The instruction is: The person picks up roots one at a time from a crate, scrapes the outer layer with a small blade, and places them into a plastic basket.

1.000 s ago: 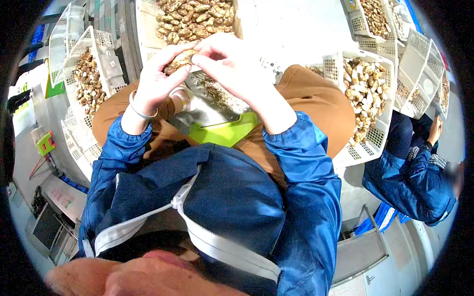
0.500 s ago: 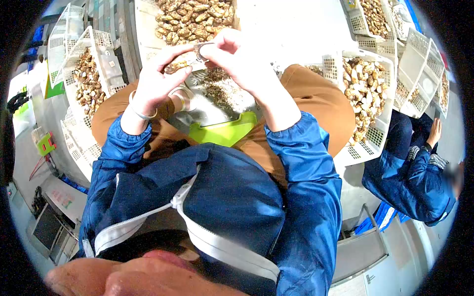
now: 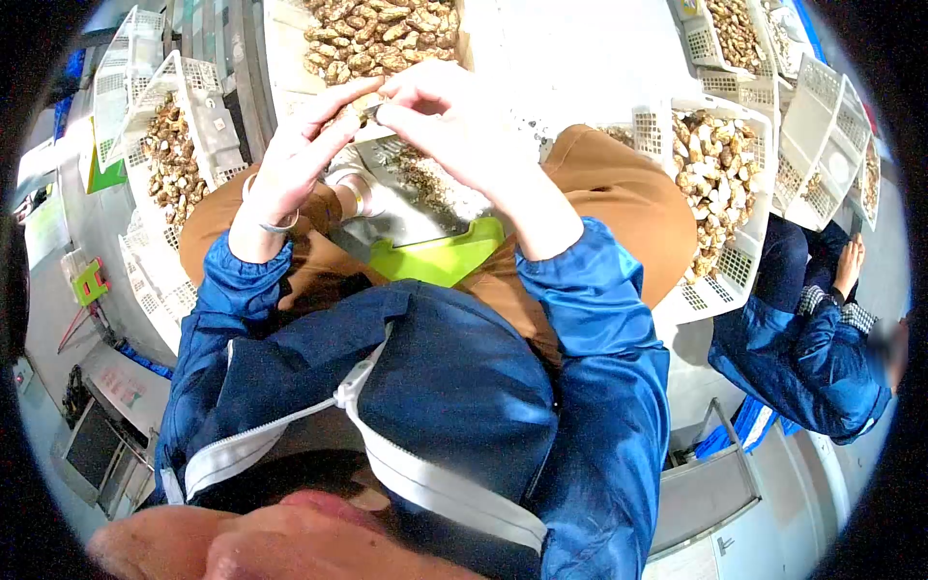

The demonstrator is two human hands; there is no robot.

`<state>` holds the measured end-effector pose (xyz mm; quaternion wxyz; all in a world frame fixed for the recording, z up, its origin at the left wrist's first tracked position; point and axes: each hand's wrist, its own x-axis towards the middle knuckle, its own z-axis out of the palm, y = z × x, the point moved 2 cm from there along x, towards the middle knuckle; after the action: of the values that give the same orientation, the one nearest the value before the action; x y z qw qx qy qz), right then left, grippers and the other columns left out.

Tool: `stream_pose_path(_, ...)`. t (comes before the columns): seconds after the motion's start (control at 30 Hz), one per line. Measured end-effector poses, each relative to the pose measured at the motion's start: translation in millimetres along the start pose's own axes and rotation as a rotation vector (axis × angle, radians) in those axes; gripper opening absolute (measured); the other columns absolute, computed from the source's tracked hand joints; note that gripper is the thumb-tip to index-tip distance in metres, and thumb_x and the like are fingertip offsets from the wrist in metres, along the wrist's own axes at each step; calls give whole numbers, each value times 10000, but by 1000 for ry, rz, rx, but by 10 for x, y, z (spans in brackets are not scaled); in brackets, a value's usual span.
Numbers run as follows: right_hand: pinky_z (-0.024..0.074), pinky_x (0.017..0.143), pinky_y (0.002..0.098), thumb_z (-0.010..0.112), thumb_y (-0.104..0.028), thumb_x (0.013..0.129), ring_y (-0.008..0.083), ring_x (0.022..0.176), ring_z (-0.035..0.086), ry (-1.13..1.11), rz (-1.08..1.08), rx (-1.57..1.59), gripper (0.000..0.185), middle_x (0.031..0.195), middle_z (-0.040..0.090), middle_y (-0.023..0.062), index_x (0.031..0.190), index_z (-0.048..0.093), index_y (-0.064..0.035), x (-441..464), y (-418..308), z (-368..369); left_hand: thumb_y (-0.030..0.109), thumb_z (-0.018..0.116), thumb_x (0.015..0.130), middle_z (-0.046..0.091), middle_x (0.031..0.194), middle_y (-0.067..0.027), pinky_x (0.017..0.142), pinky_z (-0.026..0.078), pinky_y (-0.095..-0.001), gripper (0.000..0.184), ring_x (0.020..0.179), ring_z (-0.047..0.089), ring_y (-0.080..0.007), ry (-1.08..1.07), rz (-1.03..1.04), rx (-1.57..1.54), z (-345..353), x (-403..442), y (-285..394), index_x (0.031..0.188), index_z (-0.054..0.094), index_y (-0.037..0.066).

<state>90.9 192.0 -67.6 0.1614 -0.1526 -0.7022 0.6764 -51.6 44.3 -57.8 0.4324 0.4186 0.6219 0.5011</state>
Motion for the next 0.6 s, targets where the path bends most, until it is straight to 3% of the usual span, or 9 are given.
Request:
stream_pose_path(0.07,525,751,246,711,-170,895,98,838,631,2,150,204,147,949,680,17,916,682,-27,12,28,-60,161,535,994,581,1330,-112,1062,385,-310,438,1268,503,-186,-19,23,-7,10,-4,45,1391,499,-20)
stream_pose_path(0.1,518,741,237,715,-162,893,88,841,624,13,205,245,127,976,677,17,922,685,-42,11,62,-58,125,545,980,562,1348,-127,1081,375,-322,448,1282,492,-197,-3,-74,-128,28,-16,52,1397,481,-23)
stream_pose_path(0.2,512,739,234,716,-143,889,85,844,625,18,108,219,117,969,678,19,914,685,-33,-14,-19,11,76,554,961,539,1367,-141,1102,359,-334,465,1289,487,-212,61,-74,-173,28,-7,36,1402,455,-33)
stream_pose_path(0.23,506,731,232,717,-127,885,85,839,621,-39,0,57,110,971,675,19,905,683,-24,2,-2,5,94,589,950,574,1309,-100,1041,422,-317,441,1217,541,-185,60,74,-52,-7,11,-51,1372,487,15)
stream_pose_path(0.33,503,724,237,713,-125,887,85,827,614,-16,68,64,111,938,674,18,893,681,-19,-4,-1,-7,82,598,934,581,1290,-126,1045,422,-324,464,1215,548,-201,57,166,184,-1,3,-53,1375,474,7)
stream_pose_path(0.47,510,740,241,699,-128,895,90,819,613,-18,178,239,109,866,671,19,895,678,-20,29,37,-87,70,606,917,593,1289,-145,1058,414,-335,456,1215,554,-216,82,168,105,13,-4,27,1354,494,-1)
stream_pose_path(0.6,514,746,243,704,-131,883,97,820,618,-3,24,-62,122,873,682,31,888,669,-14,-38,4,34,56,643,843,613,1240,-155,1018,435,-369,506,1146,575,-284,127,285,488,-18,9,-77,1332,522,3)
